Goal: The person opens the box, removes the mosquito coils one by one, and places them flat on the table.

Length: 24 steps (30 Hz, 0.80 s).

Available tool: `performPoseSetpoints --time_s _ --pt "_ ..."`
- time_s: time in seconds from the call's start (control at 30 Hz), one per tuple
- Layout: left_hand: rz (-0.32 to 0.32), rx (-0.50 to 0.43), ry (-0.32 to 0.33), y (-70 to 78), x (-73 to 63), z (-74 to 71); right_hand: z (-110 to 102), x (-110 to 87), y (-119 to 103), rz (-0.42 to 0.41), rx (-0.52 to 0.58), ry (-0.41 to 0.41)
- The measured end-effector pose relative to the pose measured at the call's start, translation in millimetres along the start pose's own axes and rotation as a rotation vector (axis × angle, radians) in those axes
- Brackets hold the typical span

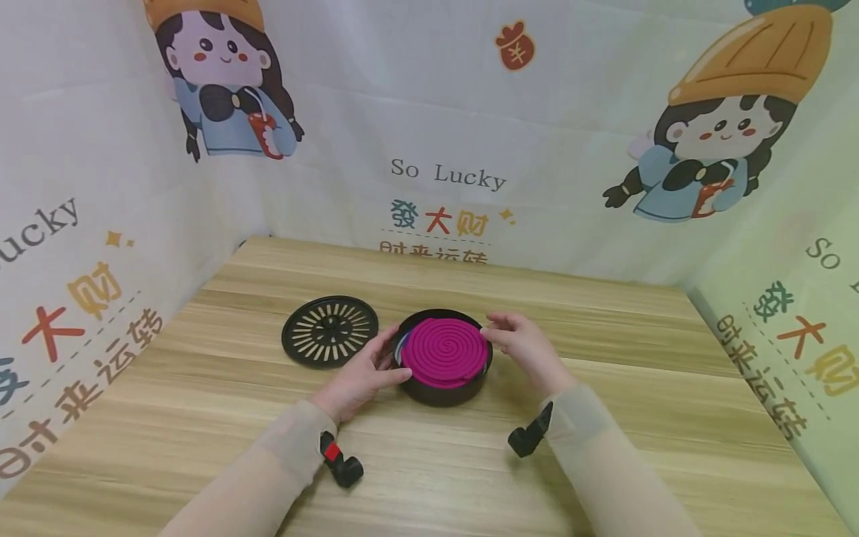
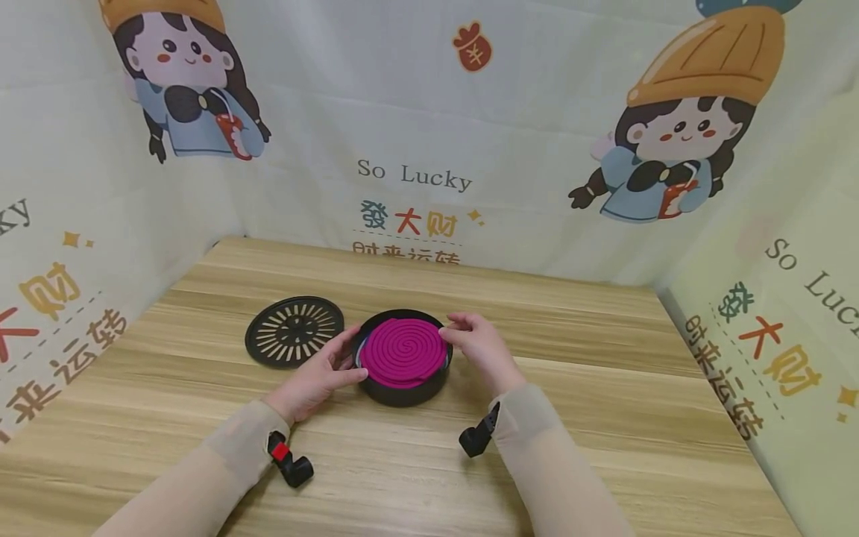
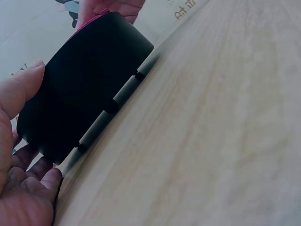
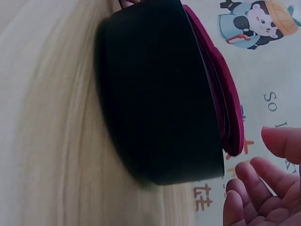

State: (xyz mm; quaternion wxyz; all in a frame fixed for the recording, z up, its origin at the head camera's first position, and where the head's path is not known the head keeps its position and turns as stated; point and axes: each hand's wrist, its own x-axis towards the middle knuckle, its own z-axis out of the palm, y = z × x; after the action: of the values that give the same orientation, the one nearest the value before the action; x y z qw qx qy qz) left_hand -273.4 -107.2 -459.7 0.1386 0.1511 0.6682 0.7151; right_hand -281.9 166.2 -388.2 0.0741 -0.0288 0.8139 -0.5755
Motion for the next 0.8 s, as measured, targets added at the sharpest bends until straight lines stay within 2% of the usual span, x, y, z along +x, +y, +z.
performPoseSetpoints --time_s 0.23,0.37,0.57,0.8 --pt "0.000 -0.002 -0.001 0.0 0.0 0.0 14.8 15.5 -9.1 -0.040 -0.229 0.016" --pt "-0.001 0.001 -0.001 0.3 -0.2 0.0 20.2 18.1 -11.4 -0.037 -0.295 0.028" --pt "0.003 0.002 -0.001 -0.1 0.0 0.3 22.1 17.3 -12.8 -0.019 -0.320 0.046" --pt "0.000 -0.006 0.000 -1.1 -0.1 -0.5 23.3 17.2 -12.5 0.006 -0.234 0.068"
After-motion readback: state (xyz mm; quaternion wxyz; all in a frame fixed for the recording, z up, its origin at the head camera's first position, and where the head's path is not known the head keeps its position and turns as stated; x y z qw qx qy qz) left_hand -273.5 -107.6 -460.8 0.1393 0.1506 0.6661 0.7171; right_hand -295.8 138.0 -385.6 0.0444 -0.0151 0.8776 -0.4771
